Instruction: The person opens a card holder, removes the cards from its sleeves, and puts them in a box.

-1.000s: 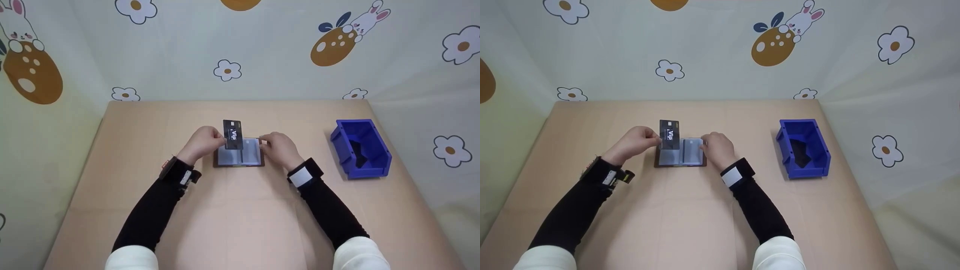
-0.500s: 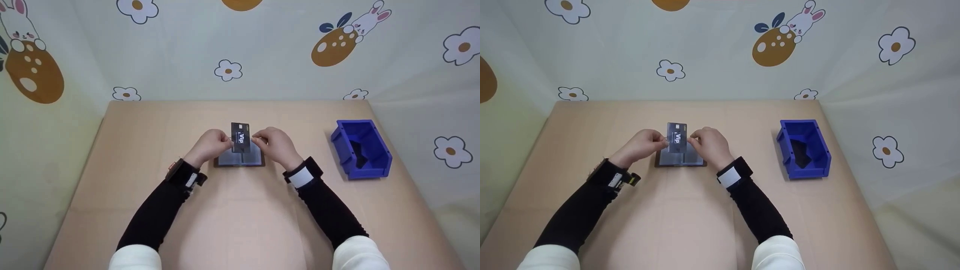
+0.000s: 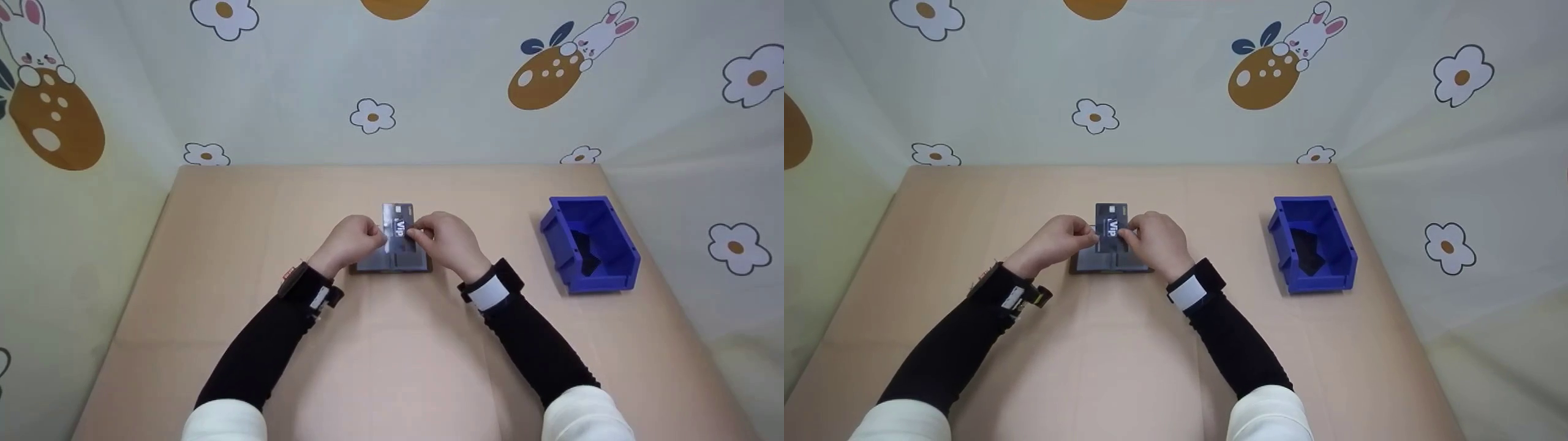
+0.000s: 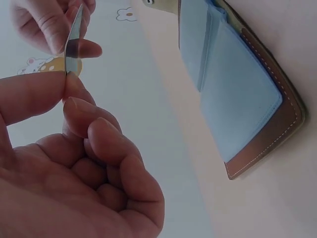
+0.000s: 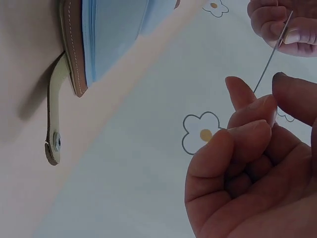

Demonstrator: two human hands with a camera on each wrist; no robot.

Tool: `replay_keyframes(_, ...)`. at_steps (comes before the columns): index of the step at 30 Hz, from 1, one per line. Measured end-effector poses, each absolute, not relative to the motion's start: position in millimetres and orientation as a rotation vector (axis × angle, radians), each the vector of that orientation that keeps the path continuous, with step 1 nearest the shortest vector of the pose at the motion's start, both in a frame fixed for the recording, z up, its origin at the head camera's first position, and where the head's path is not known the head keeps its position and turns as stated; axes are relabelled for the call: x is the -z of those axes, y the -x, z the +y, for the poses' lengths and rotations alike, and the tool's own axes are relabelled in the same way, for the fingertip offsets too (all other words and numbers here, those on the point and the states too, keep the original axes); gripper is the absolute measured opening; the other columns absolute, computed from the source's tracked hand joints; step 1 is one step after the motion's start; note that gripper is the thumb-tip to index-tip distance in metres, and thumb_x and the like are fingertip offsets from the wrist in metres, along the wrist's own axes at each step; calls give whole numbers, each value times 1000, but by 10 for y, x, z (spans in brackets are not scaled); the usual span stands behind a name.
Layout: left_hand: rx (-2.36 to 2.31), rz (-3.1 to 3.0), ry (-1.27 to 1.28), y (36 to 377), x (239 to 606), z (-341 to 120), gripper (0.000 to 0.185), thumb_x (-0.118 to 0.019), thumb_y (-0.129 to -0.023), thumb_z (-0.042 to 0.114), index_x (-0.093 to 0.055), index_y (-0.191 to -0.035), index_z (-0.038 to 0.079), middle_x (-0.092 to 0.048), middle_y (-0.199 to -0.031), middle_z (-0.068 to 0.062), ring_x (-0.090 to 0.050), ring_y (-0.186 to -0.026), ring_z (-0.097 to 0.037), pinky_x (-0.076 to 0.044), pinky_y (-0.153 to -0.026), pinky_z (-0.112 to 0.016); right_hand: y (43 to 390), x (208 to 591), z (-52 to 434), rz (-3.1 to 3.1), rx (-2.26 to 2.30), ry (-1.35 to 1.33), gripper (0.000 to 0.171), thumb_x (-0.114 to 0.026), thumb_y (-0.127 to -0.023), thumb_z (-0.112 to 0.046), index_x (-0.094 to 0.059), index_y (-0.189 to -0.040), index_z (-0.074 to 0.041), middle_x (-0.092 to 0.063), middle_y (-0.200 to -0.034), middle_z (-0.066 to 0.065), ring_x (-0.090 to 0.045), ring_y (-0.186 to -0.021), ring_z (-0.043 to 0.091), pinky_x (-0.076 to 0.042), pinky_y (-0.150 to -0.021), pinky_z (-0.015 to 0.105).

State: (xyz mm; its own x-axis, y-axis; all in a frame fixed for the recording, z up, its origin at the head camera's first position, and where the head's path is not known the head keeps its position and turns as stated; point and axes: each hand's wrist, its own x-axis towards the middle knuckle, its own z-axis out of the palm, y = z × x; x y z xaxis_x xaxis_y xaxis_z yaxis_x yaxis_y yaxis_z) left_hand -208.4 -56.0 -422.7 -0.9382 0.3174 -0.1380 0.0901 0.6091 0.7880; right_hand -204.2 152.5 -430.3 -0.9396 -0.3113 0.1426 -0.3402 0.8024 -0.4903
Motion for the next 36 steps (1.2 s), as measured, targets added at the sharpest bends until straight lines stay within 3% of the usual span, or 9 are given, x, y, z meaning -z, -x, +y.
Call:
replay_keyframes(12,-1165,2619,-316,2085,4255,-482,42,-63,-92,20,-41,-57,16,-36,-54,6,-36,-48,-11,-29,-50,-27,2037,4311,1522,-2932,-806,-424,20,-67,-96,-24,-70,-90,-5,-53,-75,3,-49,-68,19,-37,-62,32)
replay_keyframes(17,-1117,2685,-355,2077,4292,-458,40,-64,-93,21,-44,-59,16,-43,-58,5,-41,-53,-13,-33,-54,-28,2030,4320,1522,-2916,-814,-415,21,-66,-96,-23,-64,-83,-7,-49,-72,2,-47,-65,18,-34,-60,31)
replay_keyframes(26,-917,2942,-447,2103,4464,-530,14,-65,-86,16,-72,-78,7,-66,-77,-3,-60,-74,-24,-48,-71,-40,2068,4254,1636,-2848,-867,-386,20,-65,-96,-20,-63,-82,-6,-53,-75,3,-50,-68,20,-38,-62,33)
replay_keyframes(36,-706,3038,-323,2144,4701,-734,12,-68,-82,17,-73,-76,8,-69,-76,-5,-63,-77,-31,-46,-70,-47,2101,4097,2168,-2798,-903,-248,19,-62,-98,-17,-65,-88,-2,-55,-80,9,-51,-72,25,-39,-66,37)
